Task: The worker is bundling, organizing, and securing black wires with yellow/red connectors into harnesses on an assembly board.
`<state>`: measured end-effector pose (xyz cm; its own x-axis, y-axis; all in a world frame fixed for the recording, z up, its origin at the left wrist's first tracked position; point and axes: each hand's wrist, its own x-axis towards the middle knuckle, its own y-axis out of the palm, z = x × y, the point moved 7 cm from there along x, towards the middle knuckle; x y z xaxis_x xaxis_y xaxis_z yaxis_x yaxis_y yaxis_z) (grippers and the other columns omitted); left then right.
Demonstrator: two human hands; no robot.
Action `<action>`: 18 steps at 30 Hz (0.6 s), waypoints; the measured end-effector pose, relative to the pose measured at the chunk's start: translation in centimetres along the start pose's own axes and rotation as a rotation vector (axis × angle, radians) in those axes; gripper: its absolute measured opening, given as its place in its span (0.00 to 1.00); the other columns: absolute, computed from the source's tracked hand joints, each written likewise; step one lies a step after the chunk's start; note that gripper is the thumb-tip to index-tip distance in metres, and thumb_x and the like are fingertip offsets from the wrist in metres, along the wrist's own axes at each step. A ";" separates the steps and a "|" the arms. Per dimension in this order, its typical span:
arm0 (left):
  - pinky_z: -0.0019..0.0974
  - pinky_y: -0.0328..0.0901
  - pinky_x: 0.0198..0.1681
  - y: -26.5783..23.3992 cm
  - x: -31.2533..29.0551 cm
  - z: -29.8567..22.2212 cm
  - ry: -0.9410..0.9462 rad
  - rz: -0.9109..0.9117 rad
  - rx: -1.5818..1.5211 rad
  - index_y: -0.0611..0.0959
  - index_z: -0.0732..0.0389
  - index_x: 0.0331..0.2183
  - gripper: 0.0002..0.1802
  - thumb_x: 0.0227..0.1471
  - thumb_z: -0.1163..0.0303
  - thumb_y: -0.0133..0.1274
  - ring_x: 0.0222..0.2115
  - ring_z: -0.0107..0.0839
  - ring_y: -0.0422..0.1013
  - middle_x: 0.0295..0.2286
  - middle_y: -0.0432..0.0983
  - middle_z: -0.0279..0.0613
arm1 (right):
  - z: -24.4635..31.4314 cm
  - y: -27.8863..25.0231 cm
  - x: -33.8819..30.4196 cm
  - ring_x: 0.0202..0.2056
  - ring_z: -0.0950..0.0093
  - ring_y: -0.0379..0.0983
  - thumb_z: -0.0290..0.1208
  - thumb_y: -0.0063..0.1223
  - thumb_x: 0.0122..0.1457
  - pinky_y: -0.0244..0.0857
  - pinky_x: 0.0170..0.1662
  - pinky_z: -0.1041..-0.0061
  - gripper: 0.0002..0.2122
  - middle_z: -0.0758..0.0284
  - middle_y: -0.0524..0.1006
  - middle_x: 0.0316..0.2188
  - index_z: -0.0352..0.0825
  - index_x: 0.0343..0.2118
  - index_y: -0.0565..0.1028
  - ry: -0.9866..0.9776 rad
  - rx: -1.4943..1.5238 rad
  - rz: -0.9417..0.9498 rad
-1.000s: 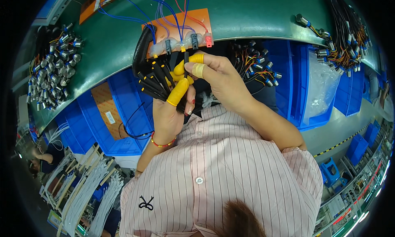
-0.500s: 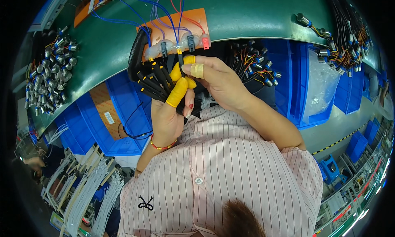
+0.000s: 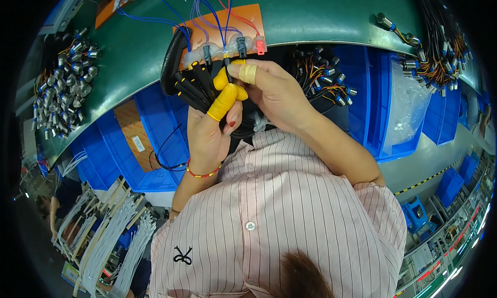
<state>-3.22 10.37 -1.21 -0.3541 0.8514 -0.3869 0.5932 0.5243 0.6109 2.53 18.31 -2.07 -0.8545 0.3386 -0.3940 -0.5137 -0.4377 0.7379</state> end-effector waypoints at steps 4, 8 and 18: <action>0.21 0.48 0.17 0.0 -0.4 -0.3 0.018 -0.046 0.043 0.73 0.66 0.39 0.09 0.59 0.70 0.46 0.16 0.16 0.55 0.18 0.65 0.32 | 0.5 1.1 -0.5 0.32 0.80 0.71 0.39 0.46 0.63 0.64 0.41 0.80 0.16 0.67 0.76 0.28 0.28 0.35 0.76 0.050 -0.189 0.032; 0.22 0.47 0.17 0.0 -0.4 -0.2 0.003 -0.014 0.024 0.72 0.65 0.37 0.09 0.60 0.69 0.45 0.15 0.16 0.54 0.17 0.62 0.31 | 0.5 0.5 0.1 0.27 0.85 0.66 0.40 0.48 0.62 0.60 0.34 0.85 0.16 0.71 0.74 0.24 0.30 0.31 0.76 -0.126 -0.317 -0.195; 0.26 0.62 0.34 -1.1 -2.2 -1.1 0.265 -0.195 0.431 0.74 0.68 0.42 0.14 0.62 0.67 0.42 0.30 0.21 0.66 0.31 0.71 0.39 | 0.3 -3.4 -1.9 0.23 0.79 0.70 0.36 0.48 0.62 0.65 0.30 0.79 0.13 0.71 0.71 0.19 0.28 0.34 0.72 -0.092 0.018 -0.207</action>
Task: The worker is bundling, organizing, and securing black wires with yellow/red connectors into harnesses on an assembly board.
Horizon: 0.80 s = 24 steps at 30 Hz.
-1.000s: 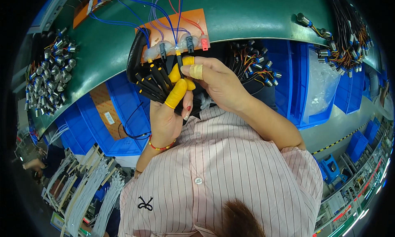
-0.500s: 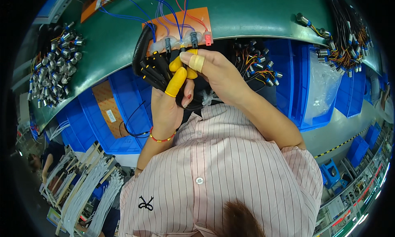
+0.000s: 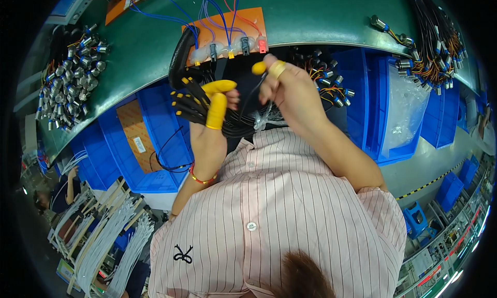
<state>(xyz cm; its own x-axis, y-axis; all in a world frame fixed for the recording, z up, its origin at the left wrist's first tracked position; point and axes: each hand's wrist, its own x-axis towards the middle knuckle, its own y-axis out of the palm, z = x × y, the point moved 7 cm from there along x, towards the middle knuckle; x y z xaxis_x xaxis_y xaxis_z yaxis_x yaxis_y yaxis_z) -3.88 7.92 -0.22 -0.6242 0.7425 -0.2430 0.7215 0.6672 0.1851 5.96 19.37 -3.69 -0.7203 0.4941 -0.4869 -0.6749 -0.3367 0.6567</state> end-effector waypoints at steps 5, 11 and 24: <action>0.22 0.56 0.22 0.2 0.4 0.7 -0.133 0.187 -0.257 0.73 0.71 0.42 0.17 0.64 0.65 0.38 0.18 0.21 0.62 0.24 0.70 0.40 | 0.1 0.6 -0.6 0.38 0.71 0.75 0.32 0.44 0.63 0.67 0.45 0.73 0.13 0.64 0.74 0.30 0.24 0.42 0.70 -0.125 -0.187 -0.119; 0.21 0.52 0.17 1.2 0.3 1.2 -0.267 0.317 -0.234 0.72 0.67 0.44 0.14 0.62 0.68 0.41 0.15 0.21 0.60 0.21 0.70 0.40 | 0.2 5.0 -1.2 0.20 0.79 0.71 0.26 0.48 0.61 0.67 0.26 0.81 0.10 0.66 0.66 0.38 0.23 0.41 0.69 -0.095 -0.465 0.171; 0.22 0.55 0.18 0.7 0.8 1.7 -0.287 0.154 -0.379 0.70 0.65 0.48 0.15 0.60 0.73 0.44 0.15 0.22 0.60 0.23 0.70 0.43 | -0.6 4.2 0.4 0.19 0.73 0.73 0.33 0.46 0.62 0.70 0.25 0.74 0.13 0.61 0.76 0.26 0.26 0.37 0.74 0.068 -0.185 0.200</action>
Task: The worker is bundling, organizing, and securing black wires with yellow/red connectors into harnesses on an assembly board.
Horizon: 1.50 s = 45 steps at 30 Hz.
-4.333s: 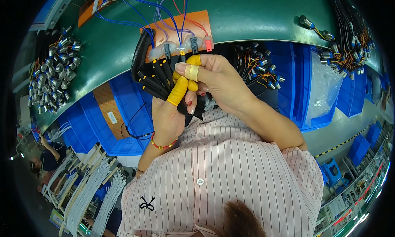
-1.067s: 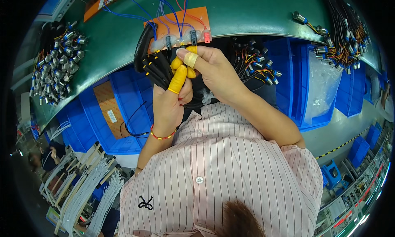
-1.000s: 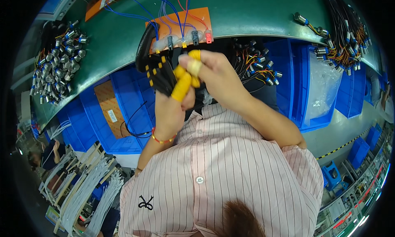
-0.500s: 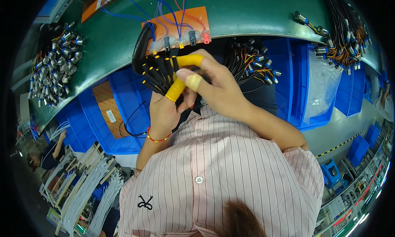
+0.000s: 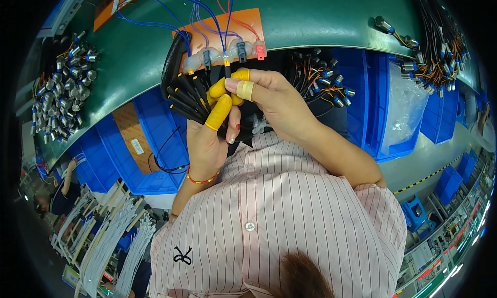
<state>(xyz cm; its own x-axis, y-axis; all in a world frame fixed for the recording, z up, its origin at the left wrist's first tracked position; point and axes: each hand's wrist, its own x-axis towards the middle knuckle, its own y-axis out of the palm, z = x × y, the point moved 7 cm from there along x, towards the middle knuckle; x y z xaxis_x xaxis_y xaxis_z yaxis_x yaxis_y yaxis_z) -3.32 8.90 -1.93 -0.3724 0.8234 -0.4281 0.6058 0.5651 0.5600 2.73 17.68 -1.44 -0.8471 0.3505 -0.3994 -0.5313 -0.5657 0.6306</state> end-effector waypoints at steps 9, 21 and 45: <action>0.22 0.55 0.18 0.2 0.1 -0.2 -0.019 0.016 0.000 0.71 0.66 0.45 0.13 0.58 0.74 0.46 0.17 0.22 0.62 0.23 0.70 0.42 | 0.2 -0.1 0.1 0.20 0.72 0.73 0.33 0.47 0.62 0.70 0.28 0.71 0.13 0.60 0.76 0.27 0.25 0.37 0.74 0.023 0.076 0.009; 0.21 0.52 0.16 0.8 0.9 -0.6 0.080 -0.031 -0.016 0.76 0.65 0.33 0.05 0.56 0.72 0.51 0.14 0.16 0.60 0.19 0.71 0.35 | -0.7 -0.6 1.2 0.20 0.70 0.73 0.33 0.46 0.62 0.69 0.32 0.73 0.13 0.59 0.76 0.25 0.25 0.37 0.73 0.014 0.274 0.085; 0.21 0.60 0.30 -0.1 -1.2 -1.7 0.342 -0.098 0.398 0.75 0.67 0.41 0.16 0.62 0.62 0.42 0.25 0.19 0.63 0.31 0.72 0.38 | -0.7 -4.8 -1.6 0.26 0.75 0.73 0.33 0.47 0.62 0.68 0.34 0.78 0.11 0.65 0.75 0.25 0.28 0.37 0.72 -0.004 0.168 -0.323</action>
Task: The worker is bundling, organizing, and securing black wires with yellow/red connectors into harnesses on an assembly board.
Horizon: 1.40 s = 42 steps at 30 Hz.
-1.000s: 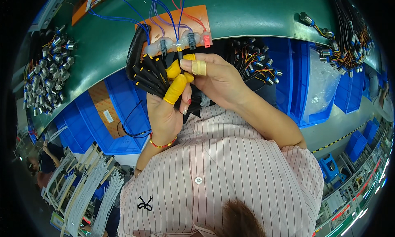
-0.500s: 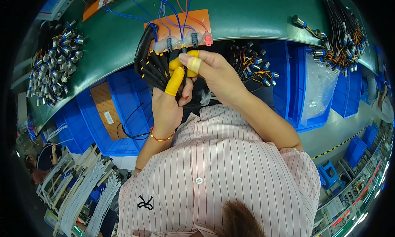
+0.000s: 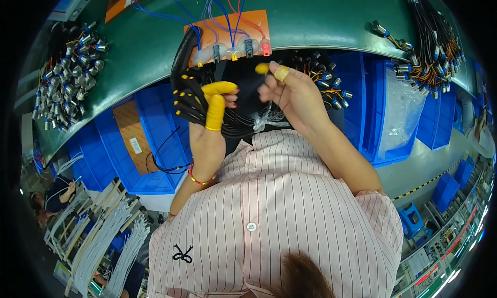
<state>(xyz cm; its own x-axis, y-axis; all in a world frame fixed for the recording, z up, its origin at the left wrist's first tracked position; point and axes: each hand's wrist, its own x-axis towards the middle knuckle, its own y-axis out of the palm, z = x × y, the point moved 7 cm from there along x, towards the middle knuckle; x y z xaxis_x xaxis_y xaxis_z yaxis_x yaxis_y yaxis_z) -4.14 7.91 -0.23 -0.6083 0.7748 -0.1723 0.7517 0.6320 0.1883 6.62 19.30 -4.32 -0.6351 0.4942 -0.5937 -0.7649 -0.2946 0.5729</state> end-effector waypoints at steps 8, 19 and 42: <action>0.21 0.49 0.19 1.6 -0.1 0.6 -0.294 0.225 -0.193 0.73 0.64 0.35 0.14 0.62 0.62 0.43 0.17 0.15 0.57 0.18 0.65 0.31 | 1.4 6.7 -2.8 0.29 0.78 0.73 0.24 0.48 0.60 0.70 0.26 0.82 0.11 0.67 0.65 0.36 0.24 0.43 0.69 -0.322 -0.495 0.299; 0.21 0.50 0.18 0.9 -0.3 1.9 -0.331 0.034 -0.486 0.73 0.67 0.41 0.10 0.59 0.71 0.48 0.15 0.16 0.53 0.19 0.66 0.34 | -0.3 4.2 0.0 0.32 0.79 0.72 0.33 0.49 0.61 0.65 0.40 0.79 0.12 0.67 0.78 0.30 0.28 0.36 0.77 -0.103 -0.283 0.210; 0.21 0.47 0.17 1.6 1.2 1.5 -0.300 0.123 -0.360 0.72 0.65 0.45 0.13 0.60 0.71 0.45 0.15 0.17 0.53 0.18 0.63 0.34 | 0.8 4.8 0.5 0.36 0.80 0.72 0.35 0.49 0.61 0.64 0.43 0.79 0.13 0.67 0.78 0.31 0.27 0.38 0.76 -0.043 -0.334 0.280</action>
<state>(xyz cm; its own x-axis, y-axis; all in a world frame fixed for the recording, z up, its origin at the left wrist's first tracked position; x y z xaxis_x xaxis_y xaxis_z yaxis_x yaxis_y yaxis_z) -3.29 9.81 -1.56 -0.3804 0.8390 -0.3890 0.6452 0.5421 0.5383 2.76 18.77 -1.45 -0.8232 0.3894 -0.4132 -0.5614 -0.6672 0.4896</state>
